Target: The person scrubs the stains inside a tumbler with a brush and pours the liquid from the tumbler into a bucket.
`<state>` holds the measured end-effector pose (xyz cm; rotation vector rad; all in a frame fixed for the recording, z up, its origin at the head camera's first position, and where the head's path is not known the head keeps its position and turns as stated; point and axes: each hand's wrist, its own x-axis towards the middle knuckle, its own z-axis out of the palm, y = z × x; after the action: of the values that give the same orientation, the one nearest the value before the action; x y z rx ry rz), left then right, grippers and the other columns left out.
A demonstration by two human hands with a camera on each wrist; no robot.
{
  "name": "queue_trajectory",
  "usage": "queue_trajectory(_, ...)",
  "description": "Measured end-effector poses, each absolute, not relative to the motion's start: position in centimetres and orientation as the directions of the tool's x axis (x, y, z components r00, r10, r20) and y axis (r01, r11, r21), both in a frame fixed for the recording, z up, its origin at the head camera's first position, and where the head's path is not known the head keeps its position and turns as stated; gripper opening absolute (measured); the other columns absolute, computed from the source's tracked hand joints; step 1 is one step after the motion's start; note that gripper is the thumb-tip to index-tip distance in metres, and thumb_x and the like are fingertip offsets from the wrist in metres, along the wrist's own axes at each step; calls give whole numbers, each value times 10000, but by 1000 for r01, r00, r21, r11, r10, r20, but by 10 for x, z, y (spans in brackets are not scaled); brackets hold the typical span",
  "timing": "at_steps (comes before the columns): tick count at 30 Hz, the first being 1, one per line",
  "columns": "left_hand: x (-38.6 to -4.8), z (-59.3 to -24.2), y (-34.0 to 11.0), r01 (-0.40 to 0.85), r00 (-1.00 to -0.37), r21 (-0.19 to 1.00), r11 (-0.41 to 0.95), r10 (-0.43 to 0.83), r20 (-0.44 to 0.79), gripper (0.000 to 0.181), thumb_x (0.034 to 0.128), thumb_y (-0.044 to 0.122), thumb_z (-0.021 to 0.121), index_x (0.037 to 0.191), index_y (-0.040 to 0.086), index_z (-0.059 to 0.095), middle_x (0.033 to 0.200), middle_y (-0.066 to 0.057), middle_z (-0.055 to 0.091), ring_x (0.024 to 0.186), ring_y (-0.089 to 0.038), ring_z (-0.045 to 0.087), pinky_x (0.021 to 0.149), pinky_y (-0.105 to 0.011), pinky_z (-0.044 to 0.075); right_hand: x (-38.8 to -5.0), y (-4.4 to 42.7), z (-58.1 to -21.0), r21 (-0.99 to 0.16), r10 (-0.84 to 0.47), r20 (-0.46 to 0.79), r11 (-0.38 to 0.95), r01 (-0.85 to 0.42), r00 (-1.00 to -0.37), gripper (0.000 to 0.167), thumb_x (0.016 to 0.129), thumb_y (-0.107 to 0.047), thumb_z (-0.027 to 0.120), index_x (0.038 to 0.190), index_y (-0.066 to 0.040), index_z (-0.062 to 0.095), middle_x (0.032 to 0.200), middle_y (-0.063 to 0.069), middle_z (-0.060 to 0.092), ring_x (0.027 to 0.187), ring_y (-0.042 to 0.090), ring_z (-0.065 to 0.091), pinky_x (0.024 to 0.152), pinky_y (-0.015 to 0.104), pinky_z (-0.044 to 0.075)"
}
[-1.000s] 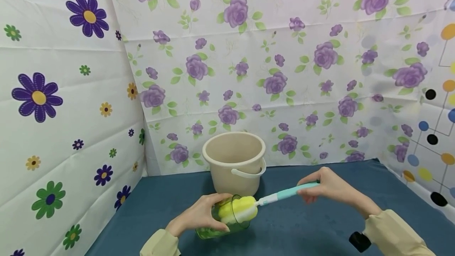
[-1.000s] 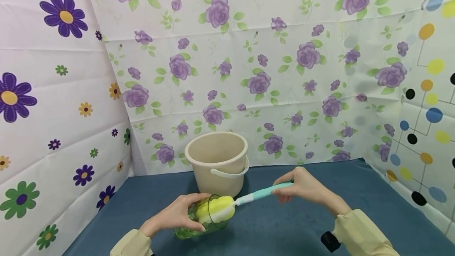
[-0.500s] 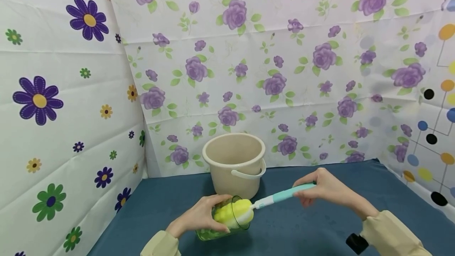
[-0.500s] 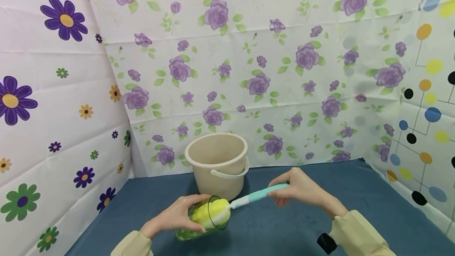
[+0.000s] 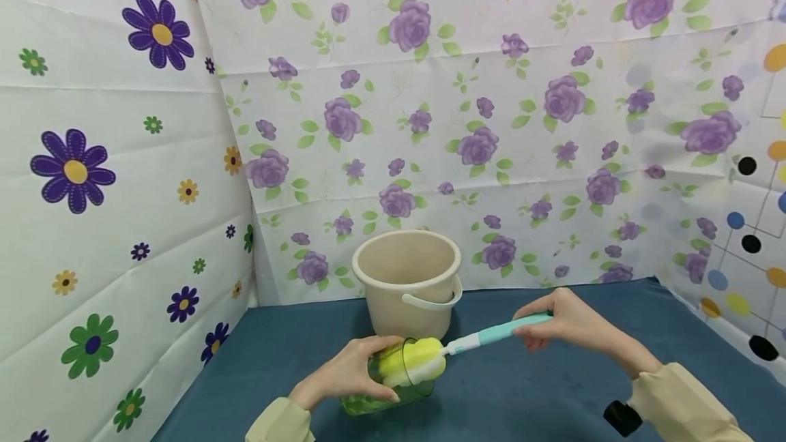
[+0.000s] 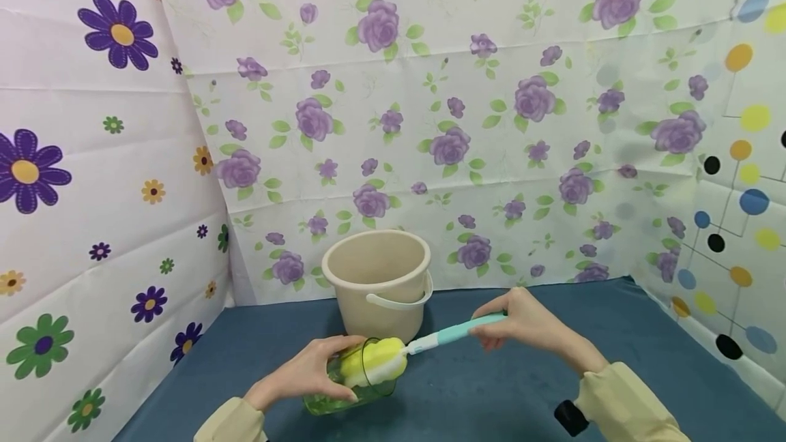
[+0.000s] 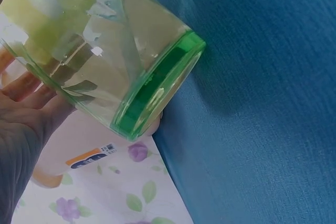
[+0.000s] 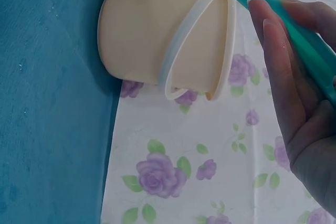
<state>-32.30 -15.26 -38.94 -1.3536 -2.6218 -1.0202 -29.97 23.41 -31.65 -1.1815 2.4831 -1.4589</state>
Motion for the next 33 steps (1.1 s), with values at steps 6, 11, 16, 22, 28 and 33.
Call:
queue_trajectory(6, -323, -389, -153, 727, -635, 542, 423, 713, 296, 772, 696, 447, 753, 1342, 156, 447, 1257, 11, 489, 1082, -129, 482, 861, -329, 416, -300, 234, -321, -777, -631, 295, 278, -564, -718, 243, 855, -101, 633, 1012, 84, 645, 704, 116, 650, 592, 295, 623, 515, 395, 509)
queue_trajectory(11, -323, -388, -154, 730, -638, 530, 432, 710, 299, 767, 693, 442, 758, 1338, 162, 452, 1243, 14, 498, 1052, -123, 495, 844, -337, 426, -300, 227, -326, -785, -622, 278, 293, -546, -732, 250, 845, -131, 651, 1013, 53, 657, 687, 138, 646, 584, 307, 620, 519, 418, 506)
queue_trajectory(16, -322, -388, -153, 718, -643, 547, 430, 711, 286, 765, 700, 445, 751, 1344, 169, 444, 1252, 12, 490, 1066, -137, 491, 851, -348, 423, -301, 216, -333, -779, -629, 303, 269, -566, -716, 242, 844, -130, 652, 1012, 44, 662, 687, 97, 652, 579, 302, 619, 512, 415, 505)
queue_trajectory(22, -322, -388, -152, 732, -630, 539, 416, 715, 303, 761, 701, 441, 752, 1338, 156, 449, 1236, 5, 502, 1052, -136, 497, 845, -333, 426, -302, 204, -337, -780, -631, 306, 263, -567, -713, 235, 837, -156, 662, 996, 16, 673, 693, 74, 655, 591, 326, 618, 517, 408, 509)
queue_trajectory(28, -324, -390, -152, 748, -615, 520, 412, 725, 310, 759, 713, 438, 744, 1347, 153, 439, 1253, -6, 493, 1061, -137, 492, 842, -335, 428, -302, 193, -341, -776, -645, 311, 251, -578, -698, 234, 836, -164, 665, 993, 9, 675, 689, 73, 656, 583, 276, 626, 509, 383, 512)
queue_trajectory(33, -324, -391, -153, 751, -611, 516, 411, 730, 308, 759, 713, 442, 742, 1346, 149, 440, 1255, -1, 490, 1067, -133, 487, 849, -330, 424, -299, 187, -342, -783, -641, 336, 218, -583, -690, 213, 838, -106, 656, 991, 42, 666, 697, 50, 658, 578, 288, 624, 501, 367, 512)
